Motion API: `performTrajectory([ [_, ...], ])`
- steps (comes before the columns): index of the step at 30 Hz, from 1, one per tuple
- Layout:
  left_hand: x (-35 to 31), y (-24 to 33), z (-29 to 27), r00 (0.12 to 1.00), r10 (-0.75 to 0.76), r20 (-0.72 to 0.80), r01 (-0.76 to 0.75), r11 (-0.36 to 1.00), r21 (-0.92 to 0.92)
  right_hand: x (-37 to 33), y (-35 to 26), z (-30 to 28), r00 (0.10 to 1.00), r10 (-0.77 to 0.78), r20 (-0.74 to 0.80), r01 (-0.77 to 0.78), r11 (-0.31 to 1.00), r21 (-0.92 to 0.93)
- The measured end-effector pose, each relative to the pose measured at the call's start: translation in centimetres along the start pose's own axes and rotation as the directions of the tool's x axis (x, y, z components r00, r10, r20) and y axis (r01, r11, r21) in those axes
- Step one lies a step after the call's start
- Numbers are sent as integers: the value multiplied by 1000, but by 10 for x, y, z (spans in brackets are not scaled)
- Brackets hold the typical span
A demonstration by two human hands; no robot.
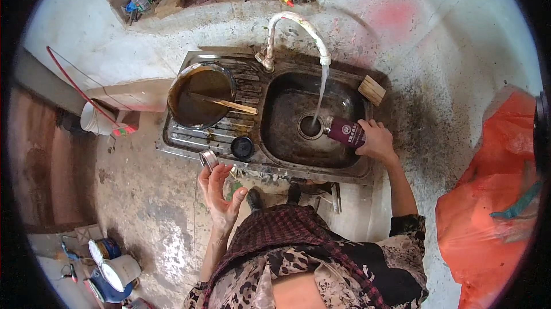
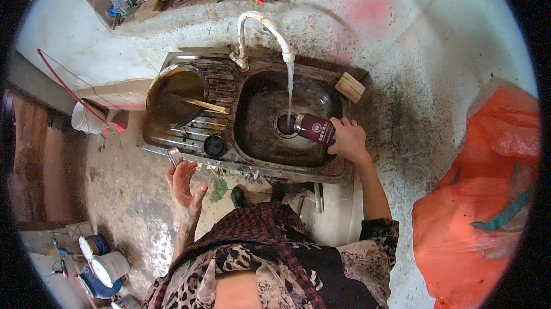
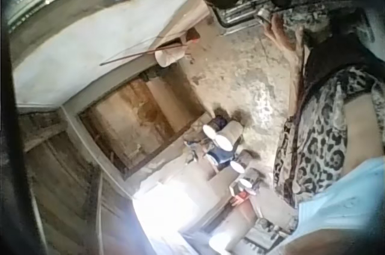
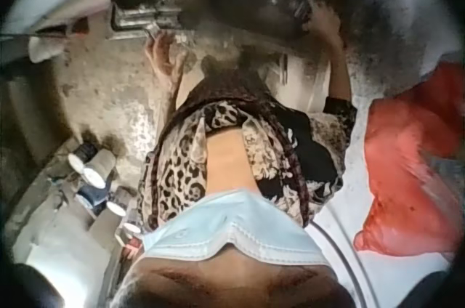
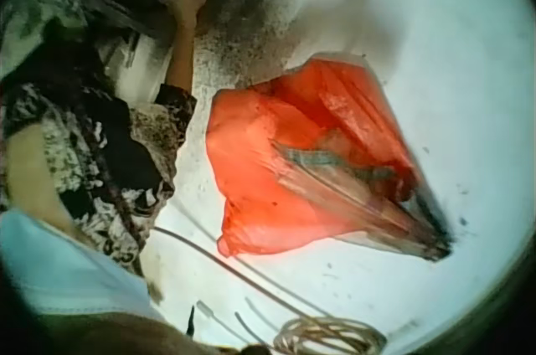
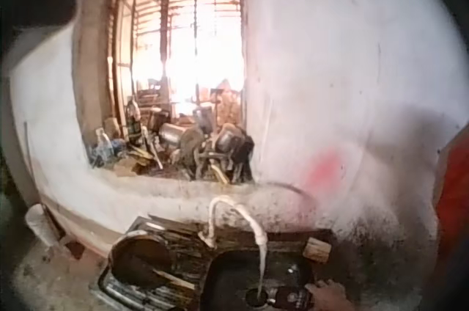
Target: The person cleans a maroon thermos using a wooden stick and water from a sink, then rinses it thoroughly. They walk through a workshop area to a water dispenser, fill the thermos with hot water, and secure the lid.
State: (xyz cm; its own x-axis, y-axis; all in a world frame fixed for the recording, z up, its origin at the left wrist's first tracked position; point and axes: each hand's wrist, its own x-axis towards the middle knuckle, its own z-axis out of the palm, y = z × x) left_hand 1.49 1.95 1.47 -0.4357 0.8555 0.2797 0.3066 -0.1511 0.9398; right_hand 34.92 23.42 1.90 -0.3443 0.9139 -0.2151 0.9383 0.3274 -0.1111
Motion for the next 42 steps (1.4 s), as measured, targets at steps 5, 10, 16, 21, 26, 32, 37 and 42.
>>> performTrajectory([
  [5,2,-1,8,994,-106,36,107,994,-28,-12,-29,-4,985,-169,29,110,756,646],
  [10,9,0,29,988,1,154,8,998,-58,-35,-106,13,961,-271,-61,141,289,947],
  [16,12,33,38,957,117,266,-161,975,154,-33,-156,38,837,-473,-277,363,99,927],
  [21,9,34,33,953,251,171,-278,947,159,-33,-177,33,717,-545,-434,485,-56,873],
  [26,0,19,33,949,292,117,-310,934,177,-36,-182,32,669,-553,-496,571,-46,820],
  [32,3,33,25,914,388,119,-405,880,248,-40,-187,22,608,-586,-536,672,21,740],
  [37,3,39,22,893,439,105,-451,862,231,-40,-190,22,573,-600,-557,701,8,713],
  [42,2,34,19,893,439,96,-449,876,174,-39,-188,21,560,-637,-530,709,37,704],
])
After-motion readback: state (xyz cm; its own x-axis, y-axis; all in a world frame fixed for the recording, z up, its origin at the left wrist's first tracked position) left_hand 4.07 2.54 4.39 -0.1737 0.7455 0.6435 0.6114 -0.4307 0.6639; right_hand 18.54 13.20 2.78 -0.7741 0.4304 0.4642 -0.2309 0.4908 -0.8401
